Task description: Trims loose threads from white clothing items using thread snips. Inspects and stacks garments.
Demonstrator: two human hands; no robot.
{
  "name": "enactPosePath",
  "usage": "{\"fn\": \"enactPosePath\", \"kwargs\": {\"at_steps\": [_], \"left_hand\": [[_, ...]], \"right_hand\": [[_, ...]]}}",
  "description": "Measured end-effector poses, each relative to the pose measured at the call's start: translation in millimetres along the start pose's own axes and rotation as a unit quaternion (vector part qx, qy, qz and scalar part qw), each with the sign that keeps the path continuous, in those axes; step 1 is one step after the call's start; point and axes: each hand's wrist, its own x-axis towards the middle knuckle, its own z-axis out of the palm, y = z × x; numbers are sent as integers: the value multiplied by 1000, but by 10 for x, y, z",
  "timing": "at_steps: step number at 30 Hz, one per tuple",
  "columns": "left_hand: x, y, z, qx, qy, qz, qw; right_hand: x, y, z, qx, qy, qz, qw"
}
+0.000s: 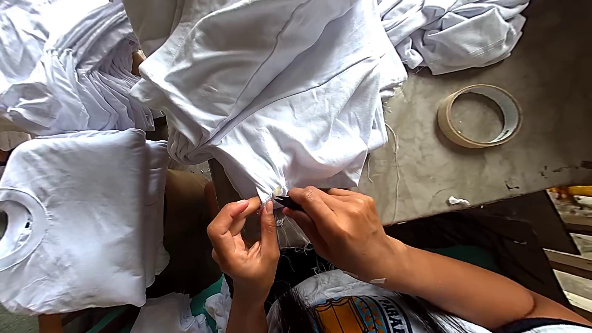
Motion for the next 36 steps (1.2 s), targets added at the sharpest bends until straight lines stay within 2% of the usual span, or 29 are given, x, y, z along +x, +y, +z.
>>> {"fn": "enactPosePath", "kwargs": {"at_steps": [25,36], "left_hand": [[-13,-4,1,23,-8,27,999],[11,11,-5,-18,2,-8,1000]], "right_hand": [[33,-34,32,4,-27,-1,1000],[14,5,-38,3,-21,3,1000]]}}
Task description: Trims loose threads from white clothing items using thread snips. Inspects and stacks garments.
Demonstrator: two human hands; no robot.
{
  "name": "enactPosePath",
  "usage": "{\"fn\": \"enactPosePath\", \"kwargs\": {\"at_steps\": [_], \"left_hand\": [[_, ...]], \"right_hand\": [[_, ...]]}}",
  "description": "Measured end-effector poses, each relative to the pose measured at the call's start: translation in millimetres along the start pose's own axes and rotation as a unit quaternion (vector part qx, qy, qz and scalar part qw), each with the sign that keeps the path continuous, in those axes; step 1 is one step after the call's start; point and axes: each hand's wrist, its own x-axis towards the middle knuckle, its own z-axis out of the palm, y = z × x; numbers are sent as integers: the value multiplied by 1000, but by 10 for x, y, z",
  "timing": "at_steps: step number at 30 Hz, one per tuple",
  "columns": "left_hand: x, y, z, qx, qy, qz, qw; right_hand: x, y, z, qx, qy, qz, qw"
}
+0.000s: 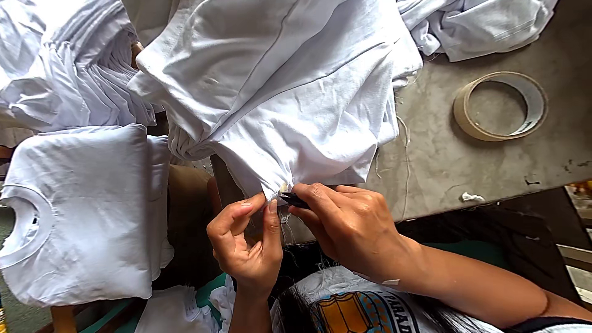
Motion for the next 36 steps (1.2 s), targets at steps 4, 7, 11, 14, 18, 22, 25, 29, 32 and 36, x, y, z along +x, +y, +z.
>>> {"fn": "enactPosePath", "kwargs": {"at_steps": [4,7,11,14,18,22,25,29,32,36], "left_hand": [[5,1,-2,1,-1,4,1000],[-2,0,3,0,-1,6,1000],[-8,-1,8,11,-2,11,1000],[-9,-7,5,17,-6,16,1000],[-24,-19,-7,8,-26,17,1000],[-20,-25,-20,2,-16,11,1000],[-9,-13,-19,2,-9,9,1000],[-1,-5,-12,4,-12,15,1000],[-4,-4,-15,9,-11,16,1000],[-2,-2,-10,8,-11,14,1000]], "right_hand": [[15,-21,20,2,-1,-1,1000],[21,-30,31,-1,-1,0,1000],[24,-22,31,0,-6,-1,1000],[21,-25,43,-4,-4,0,1000],[17,-35,64,12,8,-1,1000],[14,-7,26,11,15,5,1000],[3,-7,11,3,6,4,1000],[17,-21,28,-3,1,0,1000],[25,-26,37,-4,-2,0,1000],[28,-27,11,-4,-8,1,1000]]}}
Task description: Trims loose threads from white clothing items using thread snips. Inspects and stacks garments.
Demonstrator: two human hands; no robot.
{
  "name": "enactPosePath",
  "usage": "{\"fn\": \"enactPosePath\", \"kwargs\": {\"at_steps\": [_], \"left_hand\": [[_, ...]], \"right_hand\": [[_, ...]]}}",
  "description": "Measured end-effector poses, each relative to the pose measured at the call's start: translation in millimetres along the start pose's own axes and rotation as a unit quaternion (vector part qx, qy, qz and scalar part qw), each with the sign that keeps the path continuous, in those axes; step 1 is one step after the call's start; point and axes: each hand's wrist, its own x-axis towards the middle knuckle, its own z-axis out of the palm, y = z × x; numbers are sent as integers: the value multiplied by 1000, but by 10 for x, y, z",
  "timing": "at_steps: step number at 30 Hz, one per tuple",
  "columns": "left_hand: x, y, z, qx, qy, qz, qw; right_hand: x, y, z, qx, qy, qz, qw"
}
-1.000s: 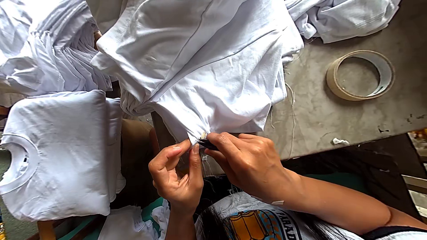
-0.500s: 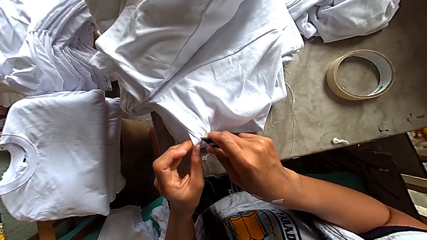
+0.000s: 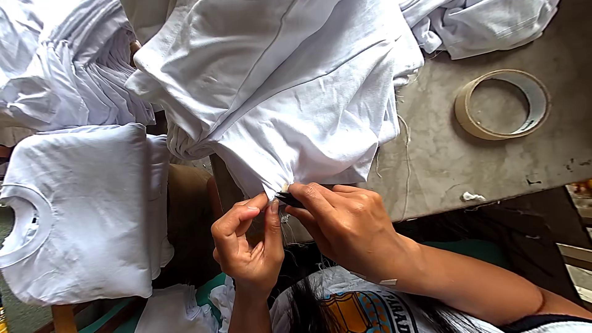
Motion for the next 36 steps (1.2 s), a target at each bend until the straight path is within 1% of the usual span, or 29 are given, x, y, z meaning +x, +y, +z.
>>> {"fn": "enactPosePath", "kwargs": {"at_steps": [13,20,36], "left_hand": [[-11,-12,-1,-3,-5,2,1000],[1,-5,7,-2,-3,5,1000],[5,-10,1,-4,-7,6,1000]], "right_hand": [[-2,20,18,22,20,5,1000],[-13,14,7,8,1,-2,1000],[-11,8,-7,16,0,3,1000]]}}
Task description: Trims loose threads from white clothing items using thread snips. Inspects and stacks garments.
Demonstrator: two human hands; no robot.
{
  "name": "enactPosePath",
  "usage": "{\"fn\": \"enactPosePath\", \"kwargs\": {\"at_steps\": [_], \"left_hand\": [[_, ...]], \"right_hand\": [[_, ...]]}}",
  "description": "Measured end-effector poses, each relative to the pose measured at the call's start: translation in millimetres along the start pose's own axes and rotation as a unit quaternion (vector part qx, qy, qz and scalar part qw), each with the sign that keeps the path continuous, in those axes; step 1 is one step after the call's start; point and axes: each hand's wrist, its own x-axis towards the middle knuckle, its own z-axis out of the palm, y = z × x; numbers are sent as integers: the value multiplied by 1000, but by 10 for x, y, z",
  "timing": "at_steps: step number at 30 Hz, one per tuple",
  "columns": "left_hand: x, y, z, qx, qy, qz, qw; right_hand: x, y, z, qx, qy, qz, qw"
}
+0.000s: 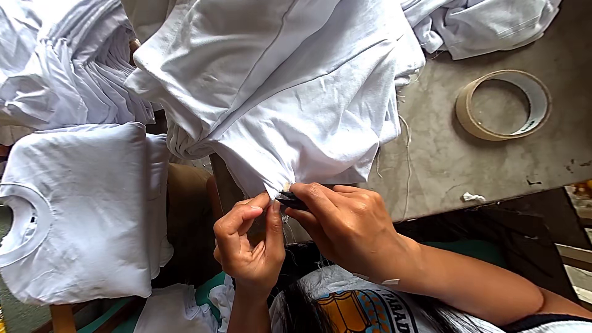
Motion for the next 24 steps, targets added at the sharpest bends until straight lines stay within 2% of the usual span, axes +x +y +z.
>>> {"fn": "enactPosePath", "kwargs": {"at_steps": [10,12,15,18,24], "left_hand": [[6,1,7,-4,0,0,1000],[4,1,6,-7,-4,-1,1000],[-1,-7,13,-7,-5,-3,1000],[-5,1,13,-15,-4,-7,1000],[6,7,8,-13,-10,0,1000]], "right_hand": [[15,2,-12,-5,-5,2,1000],[15,9,-4,38,9,9,999],[10,63,3,180,84,17,980],[89,114,77,237,147,-10,960],[203,94,164,241,101,-62,963]]}}
